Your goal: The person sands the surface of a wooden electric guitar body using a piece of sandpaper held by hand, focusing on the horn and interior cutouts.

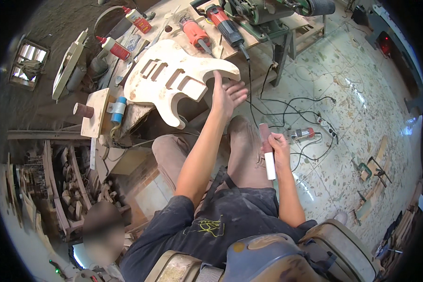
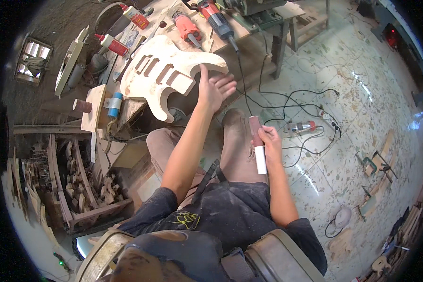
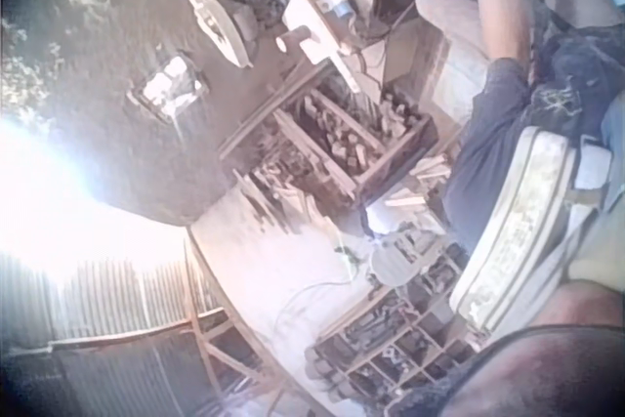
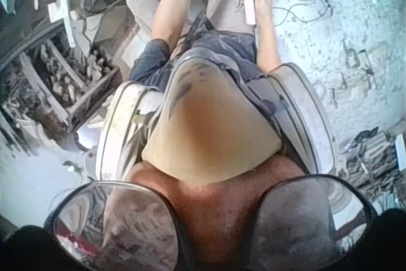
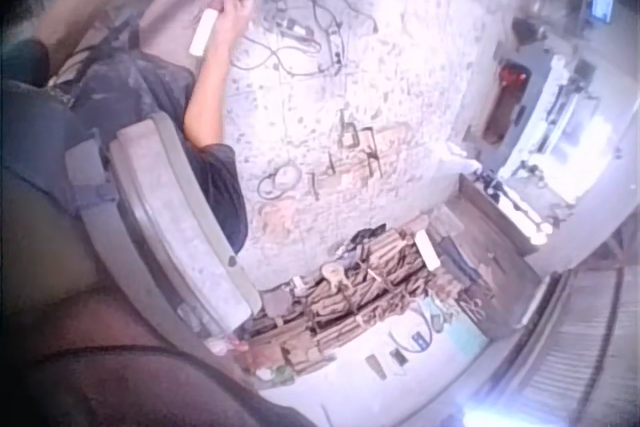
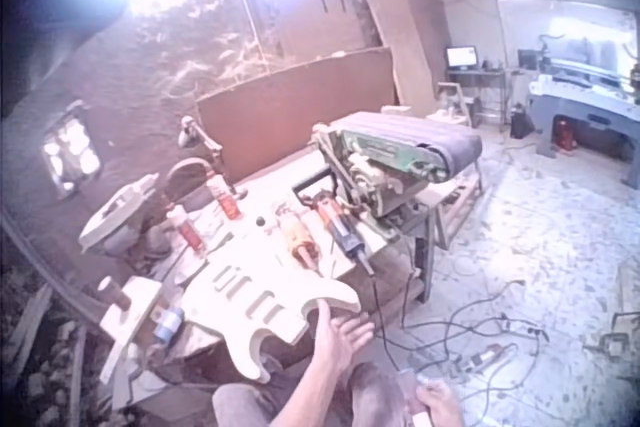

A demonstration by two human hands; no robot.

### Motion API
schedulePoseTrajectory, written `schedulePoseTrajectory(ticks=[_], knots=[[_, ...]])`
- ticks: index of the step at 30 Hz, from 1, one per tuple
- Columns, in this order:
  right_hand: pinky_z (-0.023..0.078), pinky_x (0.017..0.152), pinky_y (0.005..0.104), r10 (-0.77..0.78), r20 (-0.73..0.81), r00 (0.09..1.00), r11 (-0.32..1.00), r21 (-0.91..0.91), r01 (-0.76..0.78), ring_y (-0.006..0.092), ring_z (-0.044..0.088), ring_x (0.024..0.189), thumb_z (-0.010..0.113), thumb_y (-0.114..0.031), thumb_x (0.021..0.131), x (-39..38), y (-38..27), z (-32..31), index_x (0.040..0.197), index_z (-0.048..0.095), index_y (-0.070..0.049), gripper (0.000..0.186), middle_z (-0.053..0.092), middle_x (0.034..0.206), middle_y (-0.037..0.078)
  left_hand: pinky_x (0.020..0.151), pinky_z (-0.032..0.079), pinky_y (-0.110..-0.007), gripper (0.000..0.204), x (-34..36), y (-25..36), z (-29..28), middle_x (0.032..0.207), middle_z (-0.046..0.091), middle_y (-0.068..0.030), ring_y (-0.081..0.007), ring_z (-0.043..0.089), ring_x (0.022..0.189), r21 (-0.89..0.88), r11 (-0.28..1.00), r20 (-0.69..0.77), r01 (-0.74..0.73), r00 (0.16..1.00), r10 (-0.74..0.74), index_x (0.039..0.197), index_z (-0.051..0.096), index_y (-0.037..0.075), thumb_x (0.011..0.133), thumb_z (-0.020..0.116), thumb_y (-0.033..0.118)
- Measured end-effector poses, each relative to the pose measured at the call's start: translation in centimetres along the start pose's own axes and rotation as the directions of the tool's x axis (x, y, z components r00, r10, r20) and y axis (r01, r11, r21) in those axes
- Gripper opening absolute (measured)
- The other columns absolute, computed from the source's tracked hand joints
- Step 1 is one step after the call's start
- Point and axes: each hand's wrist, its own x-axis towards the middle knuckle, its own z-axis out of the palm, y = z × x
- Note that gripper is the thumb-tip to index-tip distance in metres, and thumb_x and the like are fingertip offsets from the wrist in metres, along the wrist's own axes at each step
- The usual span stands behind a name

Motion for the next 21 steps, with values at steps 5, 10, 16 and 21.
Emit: schedulePoseTrajectory(ticks=[5,10,16,21], knots=[[0.055,0.056,0.0297,0.053,0.013,0.999,0.998,0.028,-0.053,0.0187,0.068,0.066,0.073,-0.024,0.098,-1.9,1.1,-1.4,0.118,0.055,-0.002,0.035,0.069,0.089,0.011,0.088,0.058,-0.042,0.076,2.1,0.2,1.7,0.113,0.067,-0.0192,-0.0306,0.068,0.102,-0.068,0.988,0.017,-0.142,0.99,0.143,0.127,0.052,-0.008,0.1,0.057,0.063],[0.056,0.054,0.0305,0.098,-0.065,0.993,0.995,0.036,-0.095,0.0197,0.069,0.067,0.073,-0.024,0.098,-2.4,0.6,-2.8,0.116,0.055,-0.002,0.032,0.069,0.089,0.012,0.086,0.056,-0.038,0.052,0.0,-0.6,-0.5,0.105,0.066,-0.0149,-0.0229,0.065,0.092,-0.047,0.986,0.067,-0.161,0.984,0.164,0.116,0.059,-0.004,0.098,0.069,0.044],[0.059,0.056,0.0308,-0.006,-0.051,0.999,0.997,-0.075,0.003,0.0189,0.07,0.068,0.071,-0.023,0.1,-0.8,-1.0,-2.4,0.119,0.055,-0.002,0.033,0.069,0.093,0.012,0.071,0.049,-0.027,0.04,-6.2,-1.1,-3.7,0.094,0.066,-0.0077,-0.0131,0.06,0.079,0.098,0.99,0.145,-0.098,0.986,0.083,0.115,0.062,-0.005,0.087,0.076,0.019],[0.058,0.057,0.0279,-0.04,0.025,0.999,0.991,-0.129,0.043,0.0175,0.07,0.07,0.07,-0.022,0.1,-1.3,-2.5,0.0,0.12,0.057,-0.003,0.03,0.067,0.091,0.008,0.076,0.052,-0.028,0.044,-11.6,-0.8,-8.4,0.095,0.067,-0.0057,-0.0127,0.063,0.082,0.138,0.986,0.216,-0.087,0.975,0.056,0.114,0.062,-0.002,0.083,0.082,0.021]])
